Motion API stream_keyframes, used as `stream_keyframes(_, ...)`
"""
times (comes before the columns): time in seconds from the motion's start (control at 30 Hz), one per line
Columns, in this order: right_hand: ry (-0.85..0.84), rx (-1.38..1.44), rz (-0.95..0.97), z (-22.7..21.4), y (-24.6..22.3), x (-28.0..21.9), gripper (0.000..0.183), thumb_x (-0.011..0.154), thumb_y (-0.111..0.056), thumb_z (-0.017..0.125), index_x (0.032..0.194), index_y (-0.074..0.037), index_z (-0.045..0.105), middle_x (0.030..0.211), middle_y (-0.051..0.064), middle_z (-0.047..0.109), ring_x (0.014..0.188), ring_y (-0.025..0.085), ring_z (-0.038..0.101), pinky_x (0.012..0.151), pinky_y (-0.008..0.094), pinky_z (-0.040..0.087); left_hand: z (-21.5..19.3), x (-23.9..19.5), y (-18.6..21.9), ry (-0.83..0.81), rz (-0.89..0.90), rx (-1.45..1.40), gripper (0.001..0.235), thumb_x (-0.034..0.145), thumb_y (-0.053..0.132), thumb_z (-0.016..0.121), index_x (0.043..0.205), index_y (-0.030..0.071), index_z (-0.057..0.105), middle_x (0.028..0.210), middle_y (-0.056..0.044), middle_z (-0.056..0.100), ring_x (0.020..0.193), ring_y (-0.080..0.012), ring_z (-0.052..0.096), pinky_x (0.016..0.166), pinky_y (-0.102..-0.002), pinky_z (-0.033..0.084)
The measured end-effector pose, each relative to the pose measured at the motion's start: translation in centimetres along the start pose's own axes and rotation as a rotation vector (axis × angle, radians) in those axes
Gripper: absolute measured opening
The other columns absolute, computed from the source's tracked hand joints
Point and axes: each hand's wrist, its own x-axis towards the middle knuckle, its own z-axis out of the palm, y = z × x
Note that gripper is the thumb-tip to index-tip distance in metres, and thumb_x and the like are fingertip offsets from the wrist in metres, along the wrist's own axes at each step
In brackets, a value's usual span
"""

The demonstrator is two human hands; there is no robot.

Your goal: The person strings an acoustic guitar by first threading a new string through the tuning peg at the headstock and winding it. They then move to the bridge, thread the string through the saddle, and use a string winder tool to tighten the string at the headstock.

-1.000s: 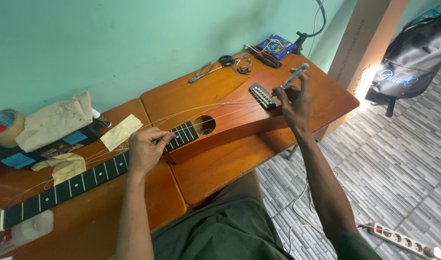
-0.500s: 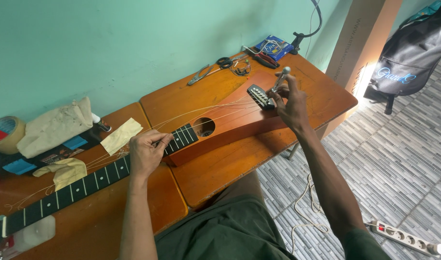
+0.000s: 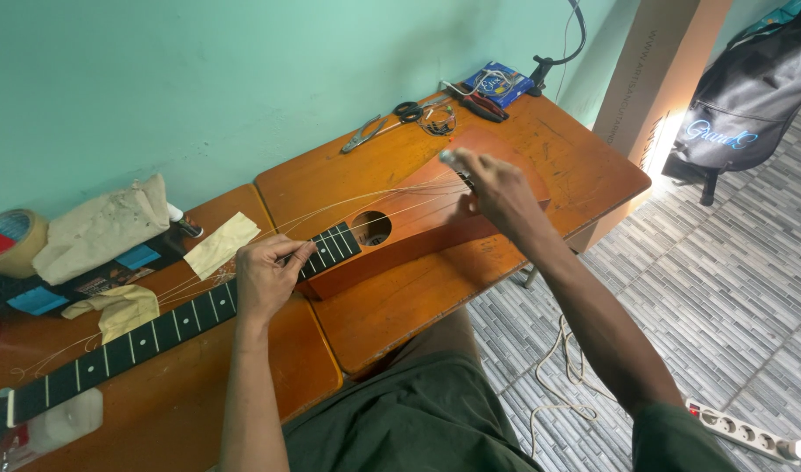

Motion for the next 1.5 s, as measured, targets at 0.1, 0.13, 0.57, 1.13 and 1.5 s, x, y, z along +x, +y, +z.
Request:
stream_keyframes(0.1, 0.025, -0.148, -0.001, -0.8, -4.0, 0.0, 0.084, 0.067, -0.043, 0.091, 0.138, -0.023, 0.05, 0.087, 0.011, 0.065, 0.075, 0.033, 0.072, 0.069, 0.042, 0.06, 0.0, -0.1, 0.3, 0.003, -0.025, 0.001, 0.01, 0.093, 0.014, 0.078, 0.086, 0.014, 0.084, 0.063, -0.01, 0.067, 0.057, -0.0163, 0.063, 0.049, -0.026, 0.045)
stream_keyframes(0.13, 0.026, -0.149, 0.002, -0.9, -4.7, -0.1, 0.084, 0.067, -0.043, 0.091, 0.138, -0.023, 0.05, 0.087, 0.011, 0.065, 0.075, 0.033, 0.072, 0.069, 0.042, 0.06, 0.0, -0.1, 0.3, 0.001, -0.023, 0.0, 0.01, 0.093, 0.014, 0.078, 0.086, 0.014, 0.084, 0.063, -0.01, 0.067, 0.057, -0.0163, 0.063, 0.049, -0.026, 0.045)
stream_keyframes(0.57, -0.012, -0.512, -0.024, 3.7, -5.3, -1.6, 0.073, 0.062, -0.002, 0.095, 0.123, -0.007, 0.054, 0.094, 0.025, 0.062, 0.095, 0.048, 0.074, 0.071, 0.044, 0.06, 0.5, -0.1, 0.7, -0.005, -0.032, 0.026, 0.009, 0.094, 0.015, 0.078, 0.087, 0.013, 0.083, 0.063, -0.009, 0.067, 0.053, -0.0124, 0.058, 0.046, -0.024, 0.04)
stream_keyframes(1.13, 0.123, 0.421, 0.393, -5.4, 0.3, 1.6, 0.047, 0.091, -0.001, 0.073, 0.124, -0.011, 0.04, 0.097, 0.022, 0.072, 0.076, 0.045, 0.073, 0.07, 0.054, 0.053, 0.4, -0.1, 0.3, 0.053, 0.008, -0.025, 0.007, 0.093, 0.012, 0.079, 0.088, 0.011, 0.083, 0.063, -0.01, 0.067, 0.054, -0.01, 0.059, 0.043, -0.023, 0.037)
stream_keyframes(1.5, 0.097, 1.008, 0.533, -10.5, -0.8, 2.3, 0.034, 0.111, -0.013, 0.048, 0.131, 0.011, 0.033, 0.108, 0.038, 0.061, 0.09, 0.055, 0.07, 0.078, 0.06, 0.062, 0.2, -0.3, 0.5, 0.038, -0.032, -0.043, 0.007, 0.092, 0.01, 0.079, 0.087, 0.012, 0.084, 0.062, -0.01, 0.066, 0.052, -0.0074, 0.052, 0.043, -0.022, 0.035)
